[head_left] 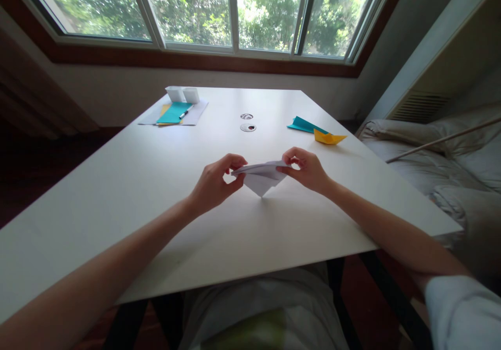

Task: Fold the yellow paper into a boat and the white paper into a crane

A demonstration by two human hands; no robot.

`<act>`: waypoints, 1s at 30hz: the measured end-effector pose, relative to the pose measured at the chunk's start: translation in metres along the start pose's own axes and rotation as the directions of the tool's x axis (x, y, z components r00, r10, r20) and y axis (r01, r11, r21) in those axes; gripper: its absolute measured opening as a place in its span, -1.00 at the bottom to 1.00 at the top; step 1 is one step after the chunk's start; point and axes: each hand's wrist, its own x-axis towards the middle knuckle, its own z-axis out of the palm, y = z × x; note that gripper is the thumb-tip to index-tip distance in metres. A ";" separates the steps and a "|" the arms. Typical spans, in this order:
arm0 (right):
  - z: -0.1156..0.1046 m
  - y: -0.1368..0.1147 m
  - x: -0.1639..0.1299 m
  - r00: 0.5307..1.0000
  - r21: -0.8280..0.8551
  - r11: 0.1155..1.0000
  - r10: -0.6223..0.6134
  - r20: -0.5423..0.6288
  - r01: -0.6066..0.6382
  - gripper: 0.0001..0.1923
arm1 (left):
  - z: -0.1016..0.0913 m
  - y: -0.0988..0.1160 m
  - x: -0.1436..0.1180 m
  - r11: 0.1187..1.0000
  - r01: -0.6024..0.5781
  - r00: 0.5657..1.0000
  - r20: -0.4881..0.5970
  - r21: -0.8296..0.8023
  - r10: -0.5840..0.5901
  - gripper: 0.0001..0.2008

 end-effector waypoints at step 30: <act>-0.003 0.003 -0.005 0.758 -0.284 0.887 -0.105 0.643 0.364 -0.70 | -0.006 -0.021 -0.003 0.959 -0.282 0.801 0.560 0.036 0.214 -0.80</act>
